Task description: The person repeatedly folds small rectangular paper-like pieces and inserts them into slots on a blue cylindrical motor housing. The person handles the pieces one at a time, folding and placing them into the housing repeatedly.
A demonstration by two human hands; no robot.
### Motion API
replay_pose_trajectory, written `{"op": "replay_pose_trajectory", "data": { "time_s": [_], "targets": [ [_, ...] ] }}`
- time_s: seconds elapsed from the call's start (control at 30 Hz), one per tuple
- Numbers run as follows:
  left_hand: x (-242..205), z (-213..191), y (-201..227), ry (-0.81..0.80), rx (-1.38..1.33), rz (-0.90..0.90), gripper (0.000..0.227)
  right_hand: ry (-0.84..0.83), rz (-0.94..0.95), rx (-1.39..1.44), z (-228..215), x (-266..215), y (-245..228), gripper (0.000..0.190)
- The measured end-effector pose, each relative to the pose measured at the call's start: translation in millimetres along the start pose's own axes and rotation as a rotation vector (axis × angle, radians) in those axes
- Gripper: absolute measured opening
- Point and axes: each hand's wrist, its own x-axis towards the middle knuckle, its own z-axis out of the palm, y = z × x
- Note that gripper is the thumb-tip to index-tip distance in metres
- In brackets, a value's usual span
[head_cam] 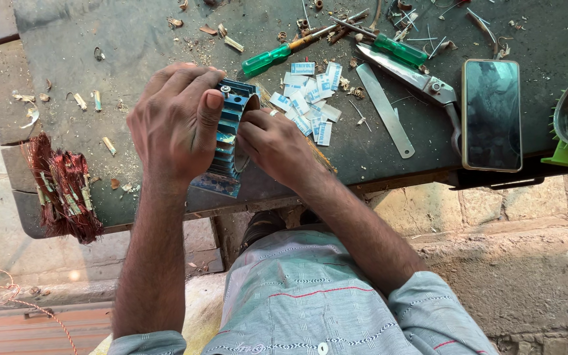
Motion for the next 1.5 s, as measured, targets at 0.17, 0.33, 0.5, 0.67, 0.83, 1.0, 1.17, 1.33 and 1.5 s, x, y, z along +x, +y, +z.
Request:
{"op": "replay_pose_trajectory", "data": {
  "time_s": [0.17,0.33,0.5,0.67,0.83,1.0,1.17,1.33,1.5],
  "targets": [
    [0.3,-0.6,-1.4,-0.004,-0.016,-0.012,0.083,0.103,-0.059,0.011,-9.0,-7.6,1.6,0.017],
    [0.0,2.4,-1.7,-0.004,-0.021,-0.017,0.085,0.076,-0.108,-0.086,3.5,-8.2,9.0,0.016],
    [-0.7,2.8,-2.0,0.000,-0.007,-0.006,0.086,0.026,-0.121,-0.115,12.6,-6.5,11.5,0.016],
    [0.9,1.0,-1.6,0.002,-0.007,-0.011,0.086,0.094,-0.020,0.042,3.7,-8.5,11.7,0.019],
    [-1.2,1.5,-1.1,-0.010,-0.023,-0.017,0.085,0.086,-0.027,0.011,3.8,-6.4,11.7,0.021],
    [-2.1,-0.6,0.9,0.011,-0.007,0.009,0.082,0.071,-0.032,0.020,2.1,-2.7,9.7,0.016],
    [-0.7,-0.9,1.8,0.005,-0.016,-0.009,0.083,0.086,-0.052,0.024,-0.5,0.8,7.3,0.016],
    [-3.5,3.6,-1.3,0.016,-0.008,-0.008,0.086,-0.006,0.010,0.048,-1.8,4.0,5.1,0.013],
    [-7.0,10.6,-6.9,0.010,0.021,-0.024,0.090,0.038,0.103,0.178,-12.7,0.6,-6.8,0.015]
  ]
}}
